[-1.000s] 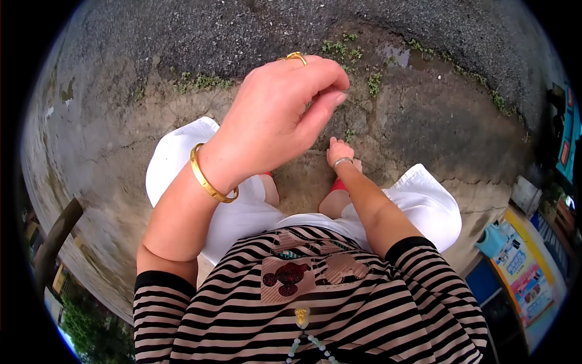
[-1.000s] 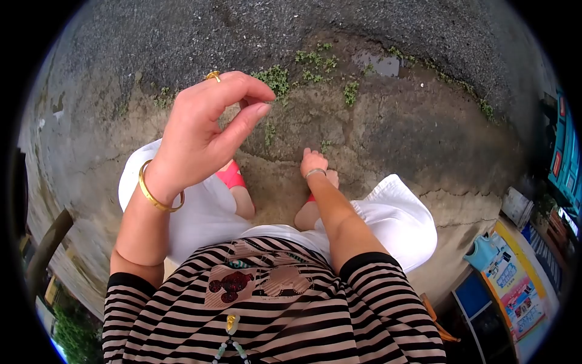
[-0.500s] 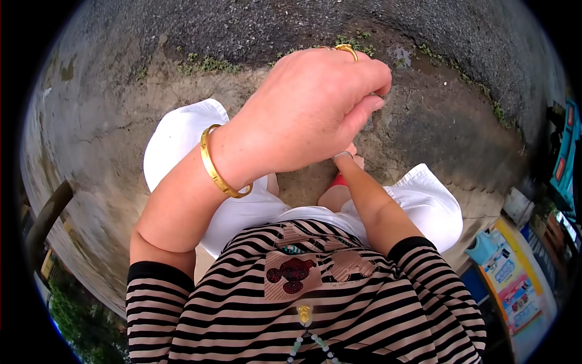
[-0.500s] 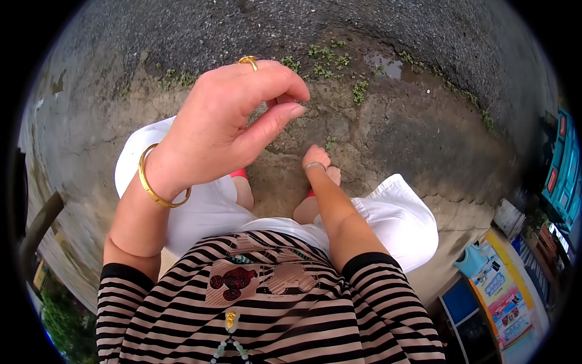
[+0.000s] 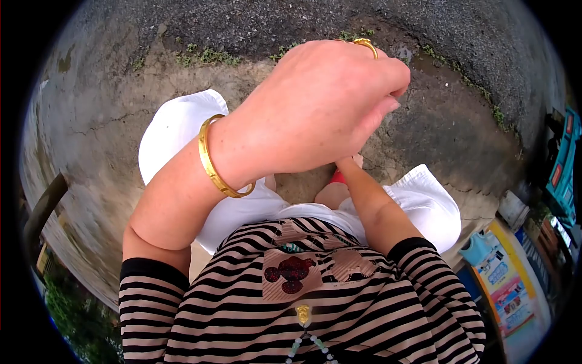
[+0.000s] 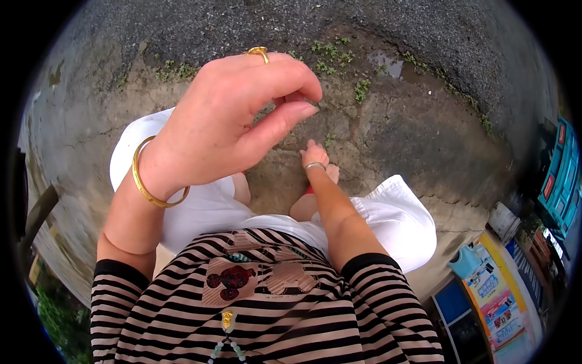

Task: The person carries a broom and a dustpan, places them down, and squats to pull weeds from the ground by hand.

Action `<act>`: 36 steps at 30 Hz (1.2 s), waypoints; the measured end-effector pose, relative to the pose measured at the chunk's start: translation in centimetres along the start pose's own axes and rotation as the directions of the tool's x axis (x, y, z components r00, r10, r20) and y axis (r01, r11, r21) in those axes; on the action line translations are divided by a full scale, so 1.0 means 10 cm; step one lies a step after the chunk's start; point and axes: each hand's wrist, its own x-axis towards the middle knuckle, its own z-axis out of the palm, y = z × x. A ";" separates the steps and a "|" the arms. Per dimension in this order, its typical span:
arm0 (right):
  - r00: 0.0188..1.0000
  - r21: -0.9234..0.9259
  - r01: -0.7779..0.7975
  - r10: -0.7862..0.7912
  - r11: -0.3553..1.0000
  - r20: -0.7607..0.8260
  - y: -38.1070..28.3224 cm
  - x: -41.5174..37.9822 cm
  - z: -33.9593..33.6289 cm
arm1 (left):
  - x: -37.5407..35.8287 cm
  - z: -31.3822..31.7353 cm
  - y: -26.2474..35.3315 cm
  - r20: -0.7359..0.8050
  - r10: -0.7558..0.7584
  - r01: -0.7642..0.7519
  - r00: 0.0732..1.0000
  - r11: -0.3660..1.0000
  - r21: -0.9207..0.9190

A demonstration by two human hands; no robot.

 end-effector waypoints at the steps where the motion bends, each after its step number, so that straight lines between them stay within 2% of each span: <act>1: 1.000 0.005 0.010 -0.010 1.000 0.006 0.03 0.00 0.02 | 0.00 0.00 0.00 0.006 -0.009 0.009 1.000 1.000 0.000; 3: 0.997 0.012 0.036 -0.036 0.999 0.064 0.18 0.18 0.20 | 0.03 0.00 0.00 0.034 -0.022 0.022 0.999 1.000 0.002; 5: 0.996 0.011 0.077 -0.077 0.997 0.033 0.25 0.22 0.28 | 0.02 0.03 0.01 0.083 -0.029 0.029 0.996 1.000 0.000; 8: 0.994 0.052 0.113 -0.113 0.992 0.000 0.28 0.26 0.32 | -0.03 0.16 0.05 0.276 -0.072 0.048 0.959 0.995 0.091; 9: 0.989 0.074 0.149 -0.150 0.986 0.009 0.31 0.26 0.33 | -0.07 0.20 0.04 0.365 -0.031 -0.003 0.931 0.996 0.093; 11: 0.993 0.123 0.097 -0.104 0.988 0.052 0.50 0.48 0.64 | -0.18 0.29 0.06 0.490 -0.009 -0.060 0.872 0.990 0.124; 13: 0.981 0.463 0.191 -0.176 0.866 -0.077 0.79 0.62 1.16 | -0.28 0.38 0.08 0.558 -0.001 -0.104 0.830 0.982 0.156; 16: 0.923 0.117 0.341 -0.309 0.933 -0.228 0.28 0.04 0.24 | -0.33 0.45 0.09 0.581 0.001 -0.121 0.814 0.978 0.167; 18: 0.945 0.017 0.326 -0.326 0.945 -0.022 0.35 0.28 0.33 | -0.30 0.43 0.12 0.581 0.003 -0.096 0.814 0.987 0.130; 20: 0.986 0.290 0.143 -0.163 0.946 0.043 0.34 0.24 0.28 | -0.32 0.42 0.13 0.565 0.008 -0.115 0.825 0.981 0.154; 22: 0.986 0.180 0.166 -0.167 0.970 -0.010 0.29 0.22 0.20 | -0.33 0.45 0.15 0.603 0.003 -0.141 0.798 0.973 0.182; 24: 0.995 0.230 0.068 -0.050 0.971 -0.086 0.33 0.25 0.32 | -0.37 0.47 0.19 0.692 -0.021 -0.170 0.721 0.964 0.206; 28: 0.969 0.373 -0.113 0.185 0.921 -0.165 0.34 0.32 0.27 | -0.49 0.51 0.35 0.750 -0.021 -0.226 0.661 0.948 0.226; 30: 0.907 0.355 0.001 0.148 0.935 -0.394 0.48 0.43 0.25 | -0.56 0.52 0.43 0.802 0.012 -0.239 0.597 0.957 0.163; 31: 0.922 0.470 -0.026 0.203 0.882 -0.330 0.68 0.59 0.37 | -0.59 0.55 0.46 0.852 0.005 -0.238 0.524 0.961 0.141; 32: 0.934 0.576 -0.055 0.246 0.816 -0.259 0.86 0.72 0.48 | -0.61 0.58 0.47 0.854 0.018 -0.245 0.520 0.961 0.129; 33: 0.959 0.708 -0.151 0.275 0.690 -0.063 0.89 0.73 0.40 | -0.65 0.59 0.48 0.857 0.029 -0.249 0.515 0.961 0.117; 36: 0.994 0.595 -0.105 0.086 0.796 0.060 1.01 0.66 0.50 | -0.67 0.61 0.50 0.850 0.045 -0.280 0.525 0.952 0.122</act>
